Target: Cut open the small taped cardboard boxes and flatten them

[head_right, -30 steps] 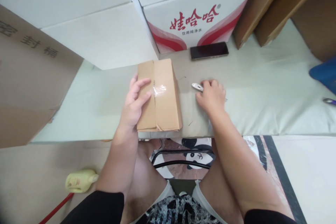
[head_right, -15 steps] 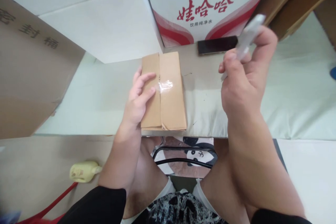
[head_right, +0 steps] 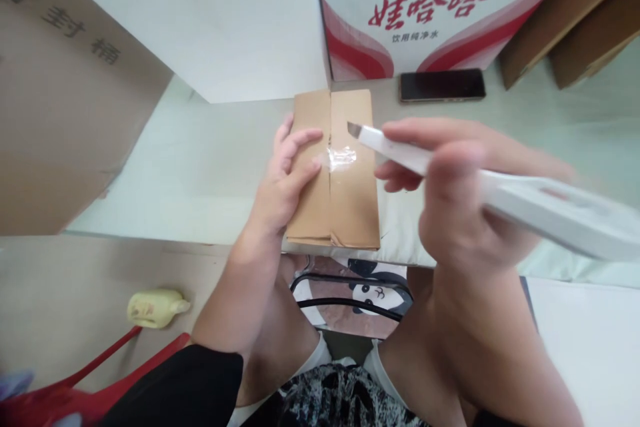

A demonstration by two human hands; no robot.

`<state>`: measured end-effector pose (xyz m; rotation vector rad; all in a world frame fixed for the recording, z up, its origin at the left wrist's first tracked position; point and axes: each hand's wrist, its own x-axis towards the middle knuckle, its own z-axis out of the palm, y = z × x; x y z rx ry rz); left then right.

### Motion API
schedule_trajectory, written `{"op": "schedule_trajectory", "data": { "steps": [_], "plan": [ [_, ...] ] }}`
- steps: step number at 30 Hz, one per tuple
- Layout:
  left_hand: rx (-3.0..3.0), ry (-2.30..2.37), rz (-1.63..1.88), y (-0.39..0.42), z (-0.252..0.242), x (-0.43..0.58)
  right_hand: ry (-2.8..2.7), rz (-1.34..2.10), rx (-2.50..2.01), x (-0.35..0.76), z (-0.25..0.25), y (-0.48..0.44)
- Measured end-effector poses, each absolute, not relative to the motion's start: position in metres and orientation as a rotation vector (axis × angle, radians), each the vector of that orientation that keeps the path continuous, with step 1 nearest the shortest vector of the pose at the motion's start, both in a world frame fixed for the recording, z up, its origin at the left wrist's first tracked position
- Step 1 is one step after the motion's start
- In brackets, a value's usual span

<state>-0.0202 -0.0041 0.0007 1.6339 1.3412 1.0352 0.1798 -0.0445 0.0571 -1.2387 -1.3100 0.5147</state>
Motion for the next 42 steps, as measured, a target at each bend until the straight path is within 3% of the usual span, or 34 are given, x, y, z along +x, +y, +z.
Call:
{"op": "schedule_trajectory", "data": {
  "steps": [11, 18, 29, 42],
  "plan": [
    [1.619, 1.308, 1.056, -0.006, 0.000, -0.018, -1.564, 0.614, -1.306, 0.168, 0.042, -0.031],
    [1.657, 1.308, 1.073, -0.006, -0.001, -0.020, -1.335, 0.245, -1.196, 0.161, 0.044, -0.031],
    [1.603, 1.314, 1.041, -0.004, 0.001, -0.019, -1.420, 0.718, -1.241, 0.169, 0.041, -0.031],
    [1.598, 1.319, 1.039, -0.005, 0.003, -0.018, -1.714, 0.507, -1.361, 0.167, 0.042, -0.025]
  ]
}}
